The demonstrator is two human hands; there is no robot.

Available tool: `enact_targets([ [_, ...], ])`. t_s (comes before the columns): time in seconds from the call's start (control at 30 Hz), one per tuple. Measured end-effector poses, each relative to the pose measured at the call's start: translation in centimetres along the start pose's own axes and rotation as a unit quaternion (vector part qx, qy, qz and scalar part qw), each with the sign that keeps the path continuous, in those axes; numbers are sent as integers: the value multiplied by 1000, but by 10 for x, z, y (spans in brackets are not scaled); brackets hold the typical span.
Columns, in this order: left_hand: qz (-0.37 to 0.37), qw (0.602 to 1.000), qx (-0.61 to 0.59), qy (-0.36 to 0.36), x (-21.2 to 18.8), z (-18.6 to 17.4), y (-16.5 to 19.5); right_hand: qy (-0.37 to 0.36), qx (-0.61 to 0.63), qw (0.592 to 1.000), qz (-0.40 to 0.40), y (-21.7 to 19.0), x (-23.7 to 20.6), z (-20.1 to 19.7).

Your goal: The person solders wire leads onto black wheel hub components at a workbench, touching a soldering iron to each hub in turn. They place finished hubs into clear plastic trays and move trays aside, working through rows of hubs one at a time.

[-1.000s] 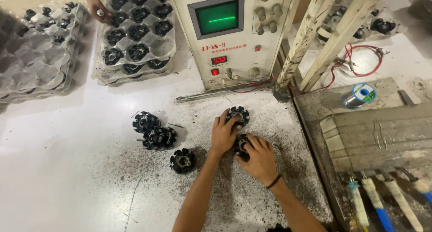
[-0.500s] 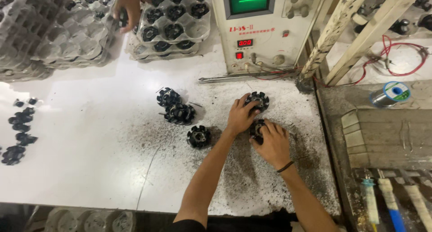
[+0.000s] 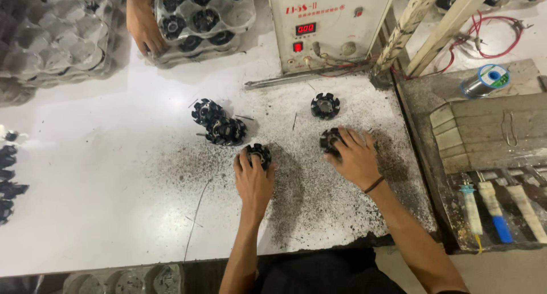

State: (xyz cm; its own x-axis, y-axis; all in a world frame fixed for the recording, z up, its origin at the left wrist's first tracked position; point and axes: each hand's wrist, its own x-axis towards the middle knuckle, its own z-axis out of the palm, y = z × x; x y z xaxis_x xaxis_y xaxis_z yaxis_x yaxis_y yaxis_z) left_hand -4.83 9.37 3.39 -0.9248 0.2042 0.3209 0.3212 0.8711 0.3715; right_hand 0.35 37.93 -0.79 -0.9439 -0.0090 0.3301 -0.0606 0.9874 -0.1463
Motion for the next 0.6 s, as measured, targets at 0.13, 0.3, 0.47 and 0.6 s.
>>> enact_targets([
  [0.13, -9, 999, 4, -52, 12, 4, -4, -8, -2, 1000, -11, 4, 8, 5],
  [0.3, 265, 930, -131, -219, 15, -1, 17, -77, -62, 995, -33, 16, 18, 7],
  [0.47, 414, 825, -266, -279, -5, 46, 78, -121, 7, 992, -31, 15, 4, -20],
  [0.6, 290, 866, -364, -183, 4, 81, 78, -174, 99, 980, 12, -8, -60, -69],
])
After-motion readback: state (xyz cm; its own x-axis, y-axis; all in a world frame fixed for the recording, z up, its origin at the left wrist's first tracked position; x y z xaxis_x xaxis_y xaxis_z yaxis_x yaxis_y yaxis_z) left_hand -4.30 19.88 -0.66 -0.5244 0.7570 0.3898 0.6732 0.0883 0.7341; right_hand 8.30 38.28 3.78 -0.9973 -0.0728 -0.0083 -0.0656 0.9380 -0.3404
